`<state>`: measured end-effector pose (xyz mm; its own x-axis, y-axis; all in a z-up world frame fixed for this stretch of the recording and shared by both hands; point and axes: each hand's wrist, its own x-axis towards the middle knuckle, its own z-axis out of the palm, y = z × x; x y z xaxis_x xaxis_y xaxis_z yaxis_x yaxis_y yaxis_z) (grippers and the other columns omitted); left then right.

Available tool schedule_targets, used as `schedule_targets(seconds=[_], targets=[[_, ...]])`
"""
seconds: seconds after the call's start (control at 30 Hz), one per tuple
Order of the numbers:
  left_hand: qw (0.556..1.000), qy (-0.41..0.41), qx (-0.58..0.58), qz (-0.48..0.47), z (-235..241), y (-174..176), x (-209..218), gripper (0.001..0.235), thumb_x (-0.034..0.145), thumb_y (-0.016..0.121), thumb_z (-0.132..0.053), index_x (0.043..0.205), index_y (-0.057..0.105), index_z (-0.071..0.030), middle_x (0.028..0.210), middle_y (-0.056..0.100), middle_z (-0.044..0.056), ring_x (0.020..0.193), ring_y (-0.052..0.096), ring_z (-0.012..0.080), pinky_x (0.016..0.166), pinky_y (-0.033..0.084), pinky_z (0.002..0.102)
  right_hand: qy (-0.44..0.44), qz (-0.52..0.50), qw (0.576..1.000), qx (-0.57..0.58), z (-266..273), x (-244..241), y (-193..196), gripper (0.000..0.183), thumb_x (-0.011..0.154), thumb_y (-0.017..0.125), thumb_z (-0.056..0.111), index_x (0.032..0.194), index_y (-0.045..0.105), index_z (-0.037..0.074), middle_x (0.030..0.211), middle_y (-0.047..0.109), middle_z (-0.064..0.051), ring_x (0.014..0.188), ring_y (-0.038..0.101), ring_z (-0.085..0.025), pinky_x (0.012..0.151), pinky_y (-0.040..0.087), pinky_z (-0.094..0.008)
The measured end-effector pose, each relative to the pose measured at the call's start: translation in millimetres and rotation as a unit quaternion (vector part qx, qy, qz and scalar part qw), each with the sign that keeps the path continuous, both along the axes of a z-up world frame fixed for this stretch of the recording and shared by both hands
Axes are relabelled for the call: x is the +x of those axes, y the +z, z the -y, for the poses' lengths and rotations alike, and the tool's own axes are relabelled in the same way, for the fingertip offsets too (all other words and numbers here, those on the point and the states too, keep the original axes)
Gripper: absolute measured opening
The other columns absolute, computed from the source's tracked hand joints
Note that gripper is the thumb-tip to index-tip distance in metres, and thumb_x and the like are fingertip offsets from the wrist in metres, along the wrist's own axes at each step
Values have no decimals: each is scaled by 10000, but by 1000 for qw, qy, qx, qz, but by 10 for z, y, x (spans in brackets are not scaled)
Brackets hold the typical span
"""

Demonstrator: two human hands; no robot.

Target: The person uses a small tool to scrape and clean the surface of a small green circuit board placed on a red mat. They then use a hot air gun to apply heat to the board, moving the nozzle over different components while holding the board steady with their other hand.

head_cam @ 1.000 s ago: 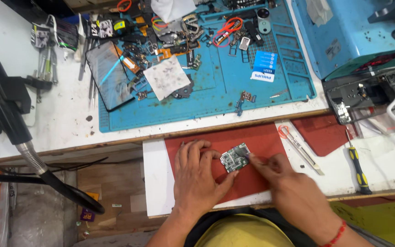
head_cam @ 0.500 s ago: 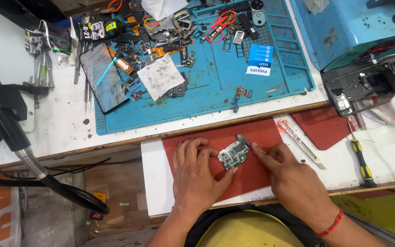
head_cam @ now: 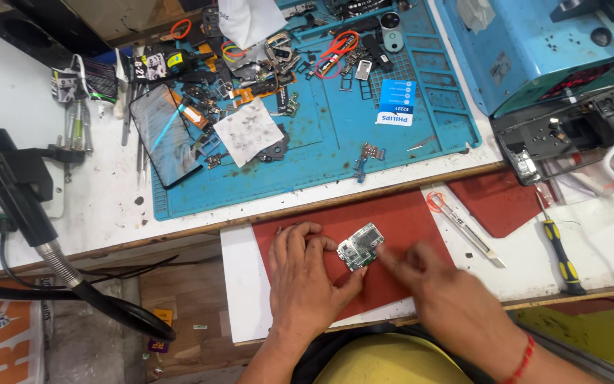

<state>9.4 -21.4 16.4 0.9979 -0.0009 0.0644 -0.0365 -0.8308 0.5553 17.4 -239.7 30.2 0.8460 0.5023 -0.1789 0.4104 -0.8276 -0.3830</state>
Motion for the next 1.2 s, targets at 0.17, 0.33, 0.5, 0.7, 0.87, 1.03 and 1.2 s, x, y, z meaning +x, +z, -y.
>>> schedule_targets(seconds=[0.17, 0.33, 0.5, 0.7, 0.87, 1.03, 1.2], targets=[[1000, -4, 4, -6, 7, -30, 2, 517, 670, 897, -402, 983, 646, -76, 1265, 530, 127, 1282, 412, 396, 1099, 293, 560, -16, -19, 1000, -11, 22, -27, 16, 821, 725, 563, 22, 1525, 490, 196, 1105, 599, -104, 611, 679, -344, 524, 571, -453], [1000, -3, -3, -8, 1, -22, 9, 503, 676, 886, -407, 989, 657, -85, 1266, 536, 121, 1287, 417, 381, 1094, 302, 546, -46, -45, 998, -14, 16, -25, -2, 827, 753, 552, 11, 1536, 478, 266, 1119, 604, -85, 620, 683, -334, 554, 571, -462], [1000, 1, -2, -11, -1, -15, 7, 500, 673, 884, -414, 987, 667, -91, 1253, 541, 116, 1285, 418, 374, 1099, 299, 544, -72, -70, 995, -30, 12, -46, 20, 833, 769, 541, 20, 1546, 483, 314, 1099, 607, -73, 637, 684, -343, 591, 564, -478], [1000, -3, 0, 3, -13, -24, 17, 495, 678, 882, -417, 983, 670, -90, 1257, 541, 120, 1283, 416, 376, 1098, 301, 548, -28, -38, 999, -3, 3, -68, -1, 792, 755, 556, 45, 1520, 475, 233, 1094, 591, -101, 644, 695, -332, 546, 569, -470], [1000, -1, -8, 4, -25, -35, 16, 484, 683, 883, -412, 969, 667, -87, 1259, 544, 124, 1288, 422, 371, 1083, 312, 549, -85, -49, 994, -38, 42, 23, 31, 828, 780, 529, 12, 1566, 439, 257, 1147, 583, -104, 640, 678, -352, 577, 567, -471], [1000, -10, -7, 4, -40, -43, 8, 486, 691, 883, -420, 979, 680, -85, 1256, 545, 124, 1277, 421, 379, 1089, 306, 556, -110, -65, 991, -27, 14, -69, 41, 773, 804, 582, 87, 1539, 463, 293, 1130, 582, -96, 660, 685, -352, 564, 567, -481], [1000, -9, -5, 1, -48, -37, 1, 477, 688, 883, -415, 978, 694, -86, 1258, 552, 112, 1277, 423, 376, 1085, 301, 558, -130, -72, 988, -52, -98, -23, -42, 763, 819, 556, 72, 1536, 466, 317, 1166, 590, -68, 651, 684, -350, 586, 572, -478]])
